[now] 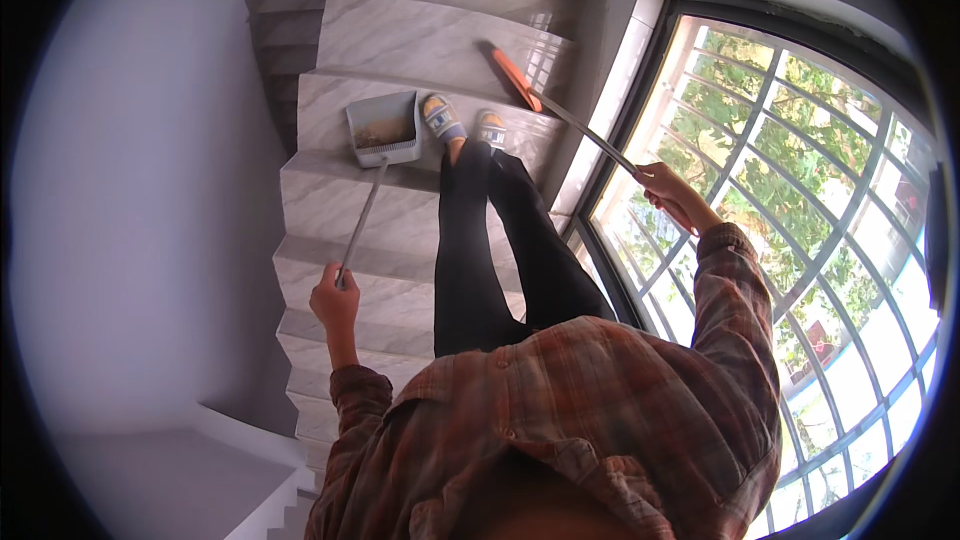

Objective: The person sweeps a spiral staircase with a broom and dustpan, moving downward step by step. They sweep debris into the dustpan and continue sweeping the floor at the bottom of the stairs.

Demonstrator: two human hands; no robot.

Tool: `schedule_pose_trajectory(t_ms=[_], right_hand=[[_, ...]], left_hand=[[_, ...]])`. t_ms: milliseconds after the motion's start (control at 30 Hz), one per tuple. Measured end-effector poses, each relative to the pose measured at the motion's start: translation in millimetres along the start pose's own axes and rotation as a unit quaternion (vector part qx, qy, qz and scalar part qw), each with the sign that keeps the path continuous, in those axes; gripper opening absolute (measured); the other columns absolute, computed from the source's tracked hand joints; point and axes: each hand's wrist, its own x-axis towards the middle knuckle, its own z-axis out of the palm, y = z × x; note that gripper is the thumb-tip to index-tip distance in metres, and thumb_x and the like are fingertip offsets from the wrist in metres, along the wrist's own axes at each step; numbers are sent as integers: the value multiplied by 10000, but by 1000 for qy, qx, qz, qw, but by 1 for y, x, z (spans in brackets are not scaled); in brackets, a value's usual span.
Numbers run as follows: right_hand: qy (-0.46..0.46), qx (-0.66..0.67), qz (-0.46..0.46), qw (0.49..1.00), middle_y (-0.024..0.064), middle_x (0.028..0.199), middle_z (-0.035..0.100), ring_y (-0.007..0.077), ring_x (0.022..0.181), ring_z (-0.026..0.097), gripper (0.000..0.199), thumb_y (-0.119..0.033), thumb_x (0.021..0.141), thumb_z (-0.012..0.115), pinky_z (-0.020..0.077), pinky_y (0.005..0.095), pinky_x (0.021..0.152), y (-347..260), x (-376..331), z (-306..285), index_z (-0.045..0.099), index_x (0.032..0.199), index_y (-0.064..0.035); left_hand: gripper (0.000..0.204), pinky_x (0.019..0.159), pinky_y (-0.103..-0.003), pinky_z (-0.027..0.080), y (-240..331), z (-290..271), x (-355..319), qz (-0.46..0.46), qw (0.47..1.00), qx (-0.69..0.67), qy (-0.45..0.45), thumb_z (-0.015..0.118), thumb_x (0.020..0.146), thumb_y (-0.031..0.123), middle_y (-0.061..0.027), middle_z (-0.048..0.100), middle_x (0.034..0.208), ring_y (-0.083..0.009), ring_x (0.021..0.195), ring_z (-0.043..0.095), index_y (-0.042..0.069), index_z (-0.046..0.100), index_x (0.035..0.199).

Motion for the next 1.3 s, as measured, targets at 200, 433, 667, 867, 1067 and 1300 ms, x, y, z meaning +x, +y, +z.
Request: schedule_pose_trajectory(t_ms=[200,433,667,867,1067,1300], right_hand=[[60,-103,5,993,42,457,463,130,336,460,348,-325,881,534,385,288,298,-12,25,-55,538,1178,-143],[168,-224,-91,956,53,482,488,142,349,486,399,-232,859,517,428,312,316,-64,30,-54,487,1249,-159],[65,-141,-64,986,26,485,465,126,377,494,450,-256,843,570,432,281,324,-71,-15,17,469,1269,-153],[-24,-52,-44,997,11,509,465,97,384,458,441,-219,839,595,393,253,332,-57,22,51,477,1253,-125],[9,-22,-154,988,17,497,472,102,362,461,407,-215,855,569,406,263,324,-60,51,-2,490,1243,-119],[102,-57,-42,992,26,511,463,126,387,482,304,-193,856,541,427,287,322,-126,37,1,522,1131,-66]], left_hand=[[113,511,-387,455,5,-7,7,-7,1000,-10,-11,623,743,180,-89,601,590,-297,562,596,132,624,845],[110,525,-381,461,20,-5,7,-31,998,-46,-11,612,752,175,-96,608,613,-299,576,601,122,619,849],[103,526,-390,459,15,-4,8,-34,998,-41,-16,611,752,178,-83,610,619,-300,583,602,128,606,842],[103,521,-402,459,8,-3,8,-37,998,-43,-37,610,755,185,-86,600,597,-306,576,600,140,598,847],[97,516,-407,459,4,-4,10,-31,997,-55,-37,602,761,179,-90,593,587,-317,572,595,137,593,848],[92,513,-404,459,3,-9,14,-38,997,-57,-34,587,766,177,-96,596,594,-321,565,590,124,591,841]])
